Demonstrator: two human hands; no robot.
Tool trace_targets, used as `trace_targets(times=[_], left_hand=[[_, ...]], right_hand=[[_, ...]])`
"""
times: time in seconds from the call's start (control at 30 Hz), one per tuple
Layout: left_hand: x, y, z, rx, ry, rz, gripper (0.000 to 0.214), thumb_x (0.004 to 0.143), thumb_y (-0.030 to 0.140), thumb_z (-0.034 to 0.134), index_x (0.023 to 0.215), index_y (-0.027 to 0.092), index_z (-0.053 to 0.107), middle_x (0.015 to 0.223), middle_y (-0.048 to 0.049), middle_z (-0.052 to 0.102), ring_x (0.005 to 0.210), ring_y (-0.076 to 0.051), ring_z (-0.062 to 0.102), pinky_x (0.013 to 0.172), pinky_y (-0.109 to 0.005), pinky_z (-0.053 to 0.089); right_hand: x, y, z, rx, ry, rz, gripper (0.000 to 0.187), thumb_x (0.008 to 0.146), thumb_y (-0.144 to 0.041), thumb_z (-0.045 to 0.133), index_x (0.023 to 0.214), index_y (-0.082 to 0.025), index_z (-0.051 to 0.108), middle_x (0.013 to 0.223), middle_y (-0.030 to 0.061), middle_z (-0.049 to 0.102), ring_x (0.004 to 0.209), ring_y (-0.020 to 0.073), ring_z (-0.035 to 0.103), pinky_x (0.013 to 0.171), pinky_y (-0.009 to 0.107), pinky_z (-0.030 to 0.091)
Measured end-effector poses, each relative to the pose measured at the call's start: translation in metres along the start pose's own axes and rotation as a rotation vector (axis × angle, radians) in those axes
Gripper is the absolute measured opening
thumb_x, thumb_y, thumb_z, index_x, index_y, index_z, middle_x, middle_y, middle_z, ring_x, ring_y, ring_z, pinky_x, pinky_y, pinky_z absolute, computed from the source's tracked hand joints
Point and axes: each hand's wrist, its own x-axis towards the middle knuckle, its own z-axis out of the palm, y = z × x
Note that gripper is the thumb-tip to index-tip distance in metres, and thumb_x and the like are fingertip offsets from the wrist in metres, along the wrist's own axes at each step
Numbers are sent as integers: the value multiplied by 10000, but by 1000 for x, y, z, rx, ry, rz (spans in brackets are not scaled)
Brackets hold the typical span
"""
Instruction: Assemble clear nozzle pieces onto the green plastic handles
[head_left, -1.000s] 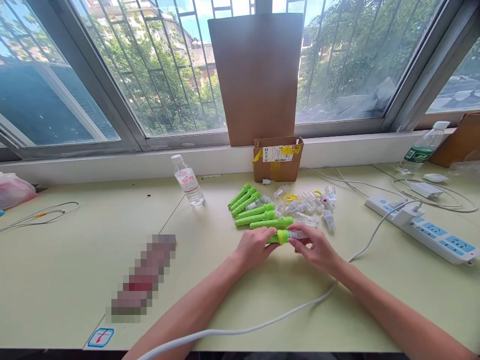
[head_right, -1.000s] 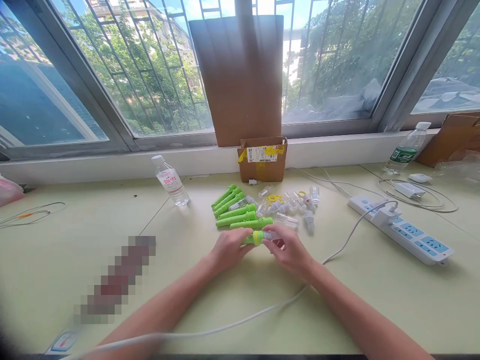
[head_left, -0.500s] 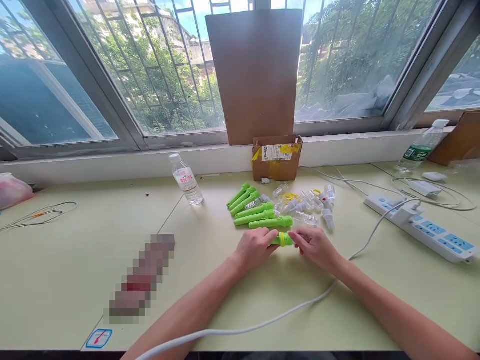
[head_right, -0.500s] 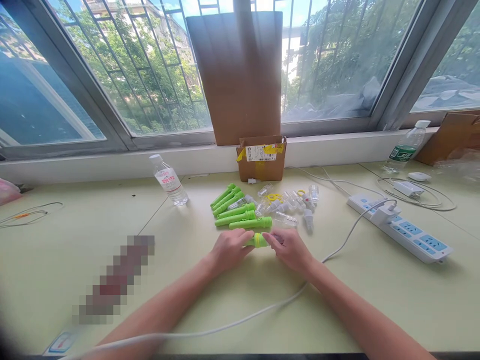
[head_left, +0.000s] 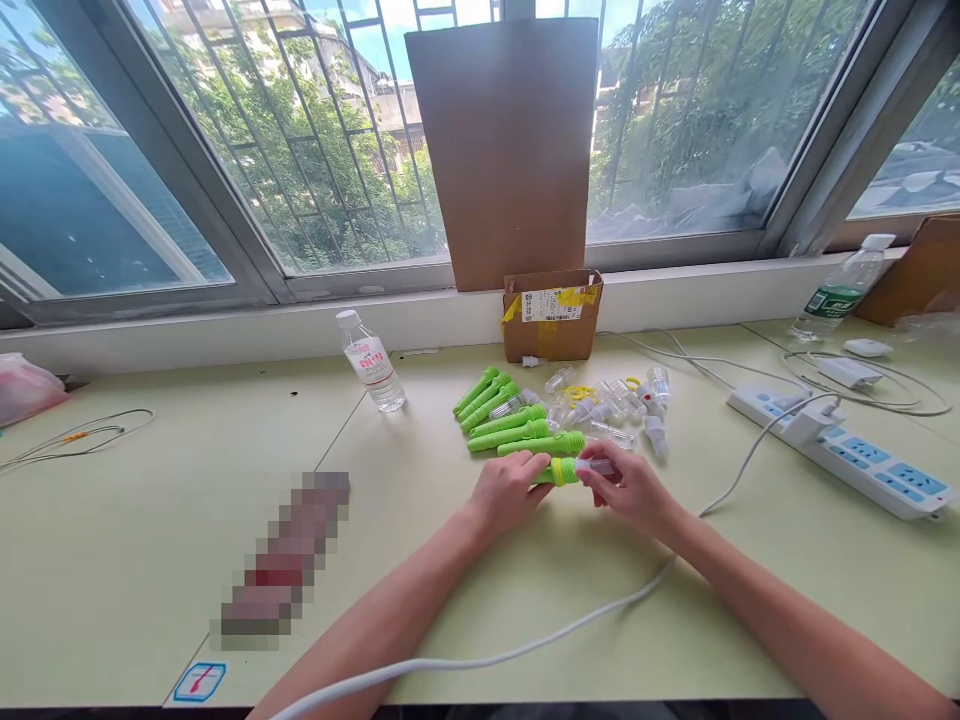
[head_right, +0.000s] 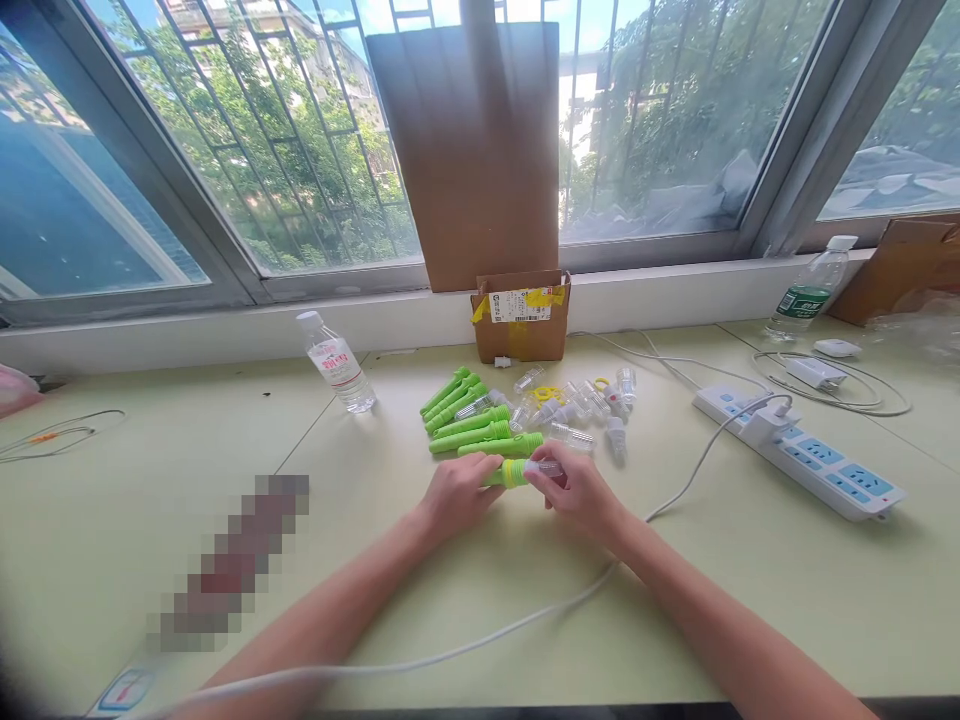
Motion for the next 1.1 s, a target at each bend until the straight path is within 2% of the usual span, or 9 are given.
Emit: trace_targets(times=[0.17, 0.33, 0.57, 0.73, 0.87, 0.93, 1.0, 1.1], left_hand=[[0, 1, 0, -2, -6, 4, 118, 820, 278, 566, 902, 194, 584, 732, -20, 645, 638, -157, 603, 507, -241, 379], [1, 2, -2, -38, 5, -4, 142, 816, 286, 590, 915, 185, 581, 768, -27, 668, 673, -173, 629, 514, -244, 398], [2, 2, -2, -70, 23, -14, 161, 825, 297, 594, 939, 185, 579, 851, -37, 698, 726, -183, 660, 559, -249, 447], [3, -1, -1, -67, 41, -36, 201, 826, 307, 601, 986, 189, 575, 919, -52, 706, 771, -193, 673, 610, -262, 483], [3, -4, 1, -78, 57, -61, 223, 821, 290, 609, 1017, 189, 571, 941, -44, 710, 798, -197, 676, 631, -269, 496], [3, -5, 1, -83, 56, -70, 230, 811, 276, 620, 1018, 188, 572, 937, -36, 712, 799, -199, 677, 628, -270, 497], [3, -4, 1, -83, 57, -78, 235, 806, 271, 626, 1019, 187, 575, 939, -35, 713, 798, -200, 677, 627, -272, 498], [3, -3, 1, -86, 65, -84, 232, 809, 275, 626, 1018, 188, 578, 942, -37, 714, 802, -199, 678, 629, -272, 500]], right_hand=[[1, 1, -1, -72, 47, 3, 281, 881, -471, 520, 853, -193, 550, 611, -21, 559, 465, 124, 574, 451, 244, 477], [2, -2, -2, -154, 87, -68, 267, 883, -457, 521, 876, -195, 568, 602, -16, 564, 483, 131, 575, 477, 255, 501], [2, -1, -4, -240, 141, -141, 290, 899, -422, 505, 1065, -193, 568, 773, 39, 663, 603, 163, 635, 558, 292, 541], [3, -4, -13, -326, 319, -225, 264, 954, -333, 390, 1092, -202, 572, 896, 61, 679, 765, 181, 659, 668, 309, 538], [8, -1, -25, -402, 502, -236, 214, 933, -278, 423, 1031, -206, 599, 914, 57, 689, 816, 188, 655, 702, 313, 543], [11, 5, -28, -476, 549, -234, 197, 908, -255, 449, 1007, -201, 610, 930, 65, 689, 843, 202, 645, 697, 322, 549], [14, 12, -30, -581, 544, -235, 200, 887, -222, 449, 992, -192, 617, 934, 76, 689, 886, 228, 627, 713, 349, 547], [16, 23, -29, -736, 449, -250, 226, 863, -189, 461, 1029, -175, 614, 982, 90, 689, 993, 270, 591, 805, 408, 519]])
